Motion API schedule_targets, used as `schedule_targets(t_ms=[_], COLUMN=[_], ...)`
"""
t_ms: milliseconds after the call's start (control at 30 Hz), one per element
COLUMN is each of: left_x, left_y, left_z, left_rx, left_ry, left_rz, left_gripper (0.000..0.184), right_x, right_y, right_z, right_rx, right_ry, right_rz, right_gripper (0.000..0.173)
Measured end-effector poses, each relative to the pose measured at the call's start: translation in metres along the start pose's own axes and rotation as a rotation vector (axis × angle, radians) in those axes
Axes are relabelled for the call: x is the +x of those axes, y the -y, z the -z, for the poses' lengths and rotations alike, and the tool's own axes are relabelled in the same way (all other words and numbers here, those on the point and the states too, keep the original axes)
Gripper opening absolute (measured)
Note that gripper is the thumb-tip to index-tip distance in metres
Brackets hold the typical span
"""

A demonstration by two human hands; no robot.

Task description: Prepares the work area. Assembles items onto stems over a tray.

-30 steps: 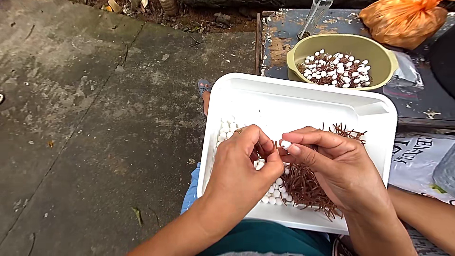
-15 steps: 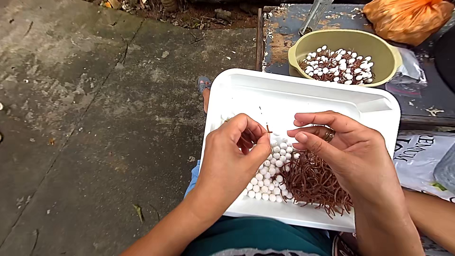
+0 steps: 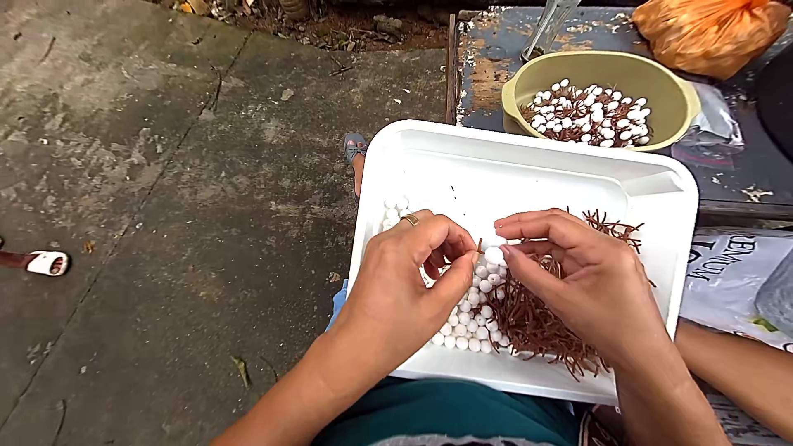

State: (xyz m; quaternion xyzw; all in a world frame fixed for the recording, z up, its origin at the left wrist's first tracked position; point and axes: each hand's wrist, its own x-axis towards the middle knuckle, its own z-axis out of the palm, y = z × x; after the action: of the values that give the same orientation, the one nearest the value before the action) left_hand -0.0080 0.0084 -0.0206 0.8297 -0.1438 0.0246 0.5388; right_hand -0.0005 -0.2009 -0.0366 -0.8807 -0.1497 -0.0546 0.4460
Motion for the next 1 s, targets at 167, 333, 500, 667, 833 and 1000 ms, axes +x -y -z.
schedule_targets(t_ms=[167,333,500,667,833,1000], left_x=[-0.0004,-0.0008,-0.0007,-0.0005,-0.0010,-0.0018], left_y=[-0.0030,-0.0056,-0.0078,-0.0083,-0.0082,-0.0082], left_z=[-0.0014,-0.0034,-0.0055,-0.0054,-0.0059,-0.0064], left_rx=[-0.049,-0.071,-0.059,-0.035,-0.031,-0.022], left_ry=[0.077,0.075,0.077,0.064,0.056,0.055], left_rz=[-0.033,-0.013,-0.022,-0.026,-0.024,-0.022], left_gripper=[0.007,0.007,0.008,0.008,0.009,0.009], right_x=[0.0039,0.0023,0.0023,0.0023,0.0012,0.0007], right_y=[0.0065,0.0041,0.0055,0.0051,0.0050,0.0059], right_z=[0.0103,0.0055,0.0040,0.0036,0.0025,0.0019], right_rx=[0.634,0.992,1.109,1.147,1.139,1.131], right_ry=[0.109,0.201,0.187,0.177,0.173,0.165], right_rz=[-0.158,-0.290,-0.410,-0.436,-0.449,-0.455], right_gripper=[0.022,0.027,0.018,0.017,0.017,0.018])
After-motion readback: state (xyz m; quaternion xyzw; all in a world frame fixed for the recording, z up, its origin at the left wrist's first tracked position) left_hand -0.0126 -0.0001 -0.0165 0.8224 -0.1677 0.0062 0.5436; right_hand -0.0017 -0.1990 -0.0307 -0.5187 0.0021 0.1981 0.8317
